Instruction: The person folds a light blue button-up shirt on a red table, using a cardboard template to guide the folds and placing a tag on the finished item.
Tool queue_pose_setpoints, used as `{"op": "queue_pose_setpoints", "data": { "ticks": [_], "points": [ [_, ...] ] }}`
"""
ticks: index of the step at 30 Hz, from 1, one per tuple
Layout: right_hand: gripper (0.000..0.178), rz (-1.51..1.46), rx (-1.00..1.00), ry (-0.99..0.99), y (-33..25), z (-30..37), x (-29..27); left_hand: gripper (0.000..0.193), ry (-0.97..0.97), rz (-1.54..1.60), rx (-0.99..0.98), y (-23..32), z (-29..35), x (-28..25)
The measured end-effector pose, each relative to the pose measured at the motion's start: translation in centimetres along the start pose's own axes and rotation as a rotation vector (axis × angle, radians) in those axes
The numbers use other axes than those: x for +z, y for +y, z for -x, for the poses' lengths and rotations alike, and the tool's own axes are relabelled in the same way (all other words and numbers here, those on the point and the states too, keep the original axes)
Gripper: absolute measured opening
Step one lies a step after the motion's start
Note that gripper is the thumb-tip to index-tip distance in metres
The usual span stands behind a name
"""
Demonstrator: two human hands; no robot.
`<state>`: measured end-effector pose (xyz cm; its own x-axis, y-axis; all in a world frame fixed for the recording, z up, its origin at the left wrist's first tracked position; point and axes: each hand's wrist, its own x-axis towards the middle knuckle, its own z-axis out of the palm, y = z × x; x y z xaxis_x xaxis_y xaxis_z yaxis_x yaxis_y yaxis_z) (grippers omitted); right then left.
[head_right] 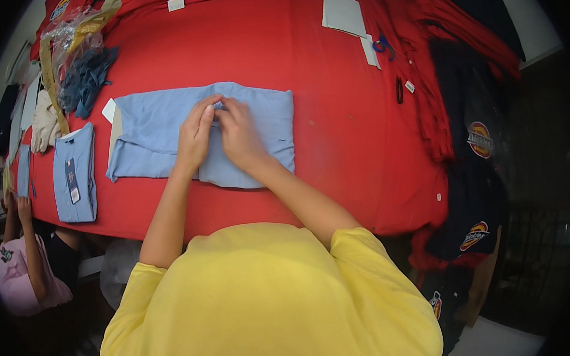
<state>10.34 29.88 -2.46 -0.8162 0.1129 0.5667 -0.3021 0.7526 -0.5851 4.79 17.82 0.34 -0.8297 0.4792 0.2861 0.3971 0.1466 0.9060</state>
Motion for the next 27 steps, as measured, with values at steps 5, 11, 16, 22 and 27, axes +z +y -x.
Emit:
{"op": "queue_pose_setpoints", "data": {
  "ticks": [5, 11, 16, 22, 27],
  "points": [
    [0.026, 0.116, 0.006, 0.025, 1.2, 4.7, -6.7, 0.034, -0.099, -0.603, 0.288, -3.4, 0.9, -0.1],
    [0.024, 0.126, 0.229, 0.07, 2.9, 7.8, -8.1, 0.041, -0.027, -0.527, 0.198, -1.6, 1.6, -0.9],
    [0.011, 0.152, 0.204, 0.131, 3.7, 6.5, -7.6, 0.024, -0.055, -0.607, 0.164, -1.0, 1.9, -0.9],
    [0.005, 0.174, 0.139, 0.205, 2.9, 5.9, -9.4, 0.012, 0.1, -0.489, 0.239, 1.9, 2.0, -1.2],
    [0.004, 0.175, 0.222, 0.029, 2.4, 7.6, -10.3, 0.014, -0.091, -0.448, 0.051, 4.0, 5.5, -1.4]
  ]
}}
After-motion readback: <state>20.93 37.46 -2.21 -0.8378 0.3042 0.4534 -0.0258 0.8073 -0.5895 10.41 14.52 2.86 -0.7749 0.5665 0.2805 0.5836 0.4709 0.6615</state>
